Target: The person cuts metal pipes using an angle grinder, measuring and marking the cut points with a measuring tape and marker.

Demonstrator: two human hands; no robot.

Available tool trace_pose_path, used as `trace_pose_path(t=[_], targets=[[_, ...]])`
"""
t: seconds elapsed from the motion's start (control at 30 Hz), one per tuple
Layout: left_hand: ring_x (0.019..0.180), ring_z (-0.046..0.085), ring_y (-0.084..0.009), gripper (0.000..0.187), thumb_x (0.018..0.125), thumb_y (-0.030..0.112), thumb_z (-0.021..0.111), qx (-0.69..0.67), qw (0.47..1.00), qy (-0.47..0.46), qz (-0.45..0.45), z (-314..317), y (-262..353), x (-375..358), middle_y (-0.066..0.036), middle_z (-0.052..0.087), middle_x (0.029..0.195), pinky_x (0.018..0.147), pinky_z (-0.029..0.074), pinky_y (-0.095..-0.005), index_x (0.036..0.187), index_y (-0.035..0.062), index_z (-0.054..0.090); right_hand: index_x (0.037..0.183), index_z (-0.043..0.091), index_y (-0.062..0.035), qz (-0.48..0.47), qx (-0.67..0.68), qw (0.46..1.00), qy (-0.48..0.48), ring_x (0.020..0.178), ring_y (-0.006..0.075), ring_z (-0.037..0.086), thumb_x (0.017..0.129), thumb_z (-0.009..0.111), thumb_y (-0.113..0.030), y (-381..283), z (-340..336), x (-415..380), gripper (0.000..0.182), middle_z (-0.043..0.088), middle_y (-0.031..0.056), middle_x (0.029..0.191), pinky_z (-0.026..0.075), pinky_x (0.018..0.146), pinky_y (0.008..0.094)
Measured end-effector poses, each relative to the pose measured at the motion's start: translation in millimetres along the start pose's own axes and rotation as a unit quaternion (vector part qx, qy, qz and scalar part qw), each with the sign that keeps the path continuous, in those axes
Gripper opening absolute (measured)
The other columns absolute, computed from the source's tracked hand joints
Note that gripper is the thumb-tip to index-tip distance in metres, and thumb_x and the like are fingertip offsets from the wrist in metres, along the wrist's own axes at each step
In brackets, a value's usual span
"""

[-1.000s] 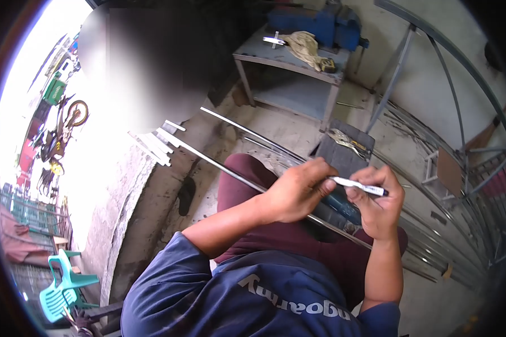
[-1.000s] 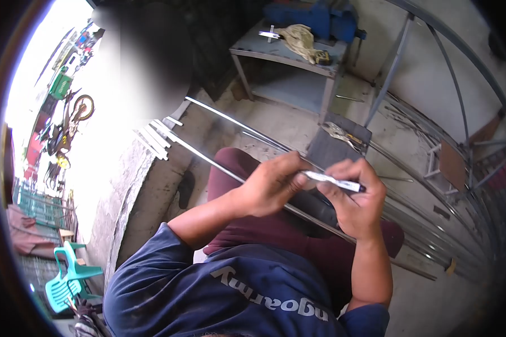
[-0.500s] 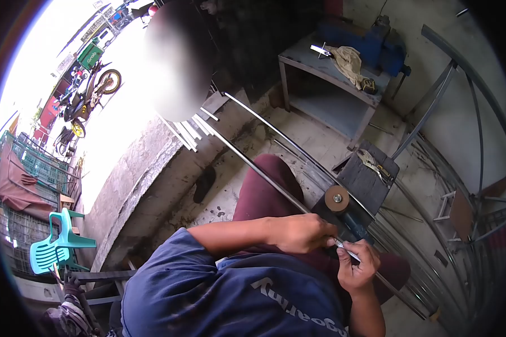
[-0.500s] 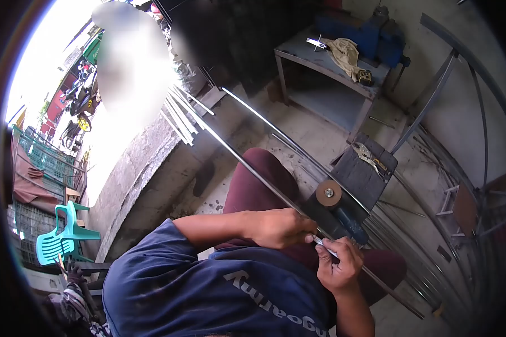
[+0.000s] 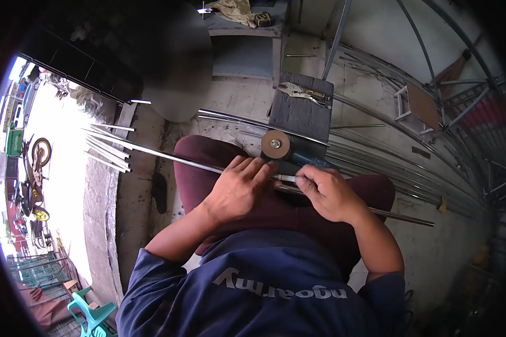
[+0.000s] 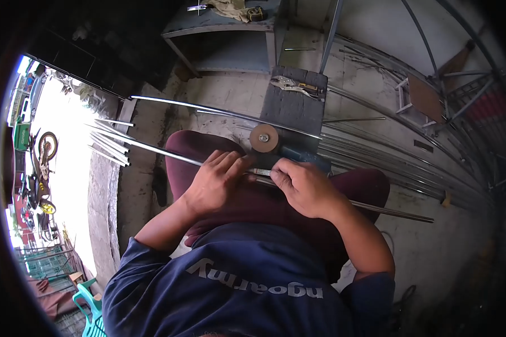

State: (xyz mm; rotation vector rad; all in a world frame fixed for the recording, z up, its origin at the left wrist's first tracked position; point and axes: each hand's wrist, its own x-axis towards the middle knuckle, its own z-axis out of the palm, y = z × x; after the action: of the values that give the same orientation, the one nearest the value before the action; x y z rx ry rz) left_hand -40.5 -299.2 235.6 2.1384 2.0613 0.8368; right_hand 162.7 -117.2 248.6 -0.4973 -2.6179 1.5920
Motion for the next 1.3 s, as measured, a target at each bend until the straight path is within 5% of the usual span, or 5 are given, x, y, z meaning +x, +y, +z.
trace_pose_path(t=[0.07,0.53,0.97,1.13,1.3], targets=[[0.105,0.068,-0.0378,0.066,0.098,0.025,0.080,0.004,0.993,-0.064,-0.103,-17.6,-6.0,4.8,-0.017,0.068,0.115,0.091,0.053,-0.0459,0.154,0.0023,0.055,0.118,0.067,0.0008,-0.008,-0.045,0.998,0.038,0.089,0.0402,0.075,0.115,0.062,-0.025,20.6,-16.8,18.9,0.026,0.075,0.0226,0.096,0.056,0.080,0.0481],[0.131,0.059,-0.0458,0.056,0.110,0.026,0.064,0.226,0.930,0.004,-0.290,-65.5,-134.8,-90.4,-0.025,0.062,0.144,0.113,0.045,-0.0556,0.160,0.0037,0.052,0.117,0.086,-0.0185,0.299,-0.229,0.896,0.236,0.119,0.0381,0.073,0.102,0.074,-0.025,262.5,-108.0,255.4,0.021,0.078,0.0177,0.123,0.061,0.100,0.0504],[0.108,0.061,-0.0407,0.029,0.108,0.023,0.064,0.212,0.915,-0.117,-0.323,-86.0,-163.3,-103.6,-0.018,0.059,0.112,0.096,0.048,-0.0528,0.131,0.0076,0.071,0.149,0.069,-0.0168,0.319,-0.332,0.867,0.193,0.146,0.0369,0.058,0.101,0.080,-0.027,269.4,-100.7,281.4,0.050,0.064,0.0150,0.151,0.051,0.119,0.0558],[0.105,0.061,-0.0392,0.031,0.106,0.027,0.070,0.182,0.931,-0.122,-0.291,-93.7,-171.2,-107.2,-0.016,0.059,0.110,0.092,0.048,-0.0509,0.131,0.0086,0.072,0.148,0.066,-0.0072,0.108,-0.249,0.960,0.068,0.124,0.0366,0.073,0.102,0.082,-0.027,219.0,-134.4,177.1,0.052,0.075,0.0204,0.129,0.056,0.108,0.0488],[0.104,0.060,-0.0363,0.034,0.104,0.029,0.075,0.193,0.939,-0.088,-0.269,-89.7,-182.5,-130.2,-0.015,0.057,0.109,0.091,0.048,-0.0497,0.132,0.0111,0.075,0.119,0.076,0.0049,0.190,0.091,0.964,-0.164,0.084,0.0150,0.077,0.107,0.078,-0.020,94.8,-122.8,13.6,0.028,0.079,0.0086,0.093,0.062,0.078,0.0323]])
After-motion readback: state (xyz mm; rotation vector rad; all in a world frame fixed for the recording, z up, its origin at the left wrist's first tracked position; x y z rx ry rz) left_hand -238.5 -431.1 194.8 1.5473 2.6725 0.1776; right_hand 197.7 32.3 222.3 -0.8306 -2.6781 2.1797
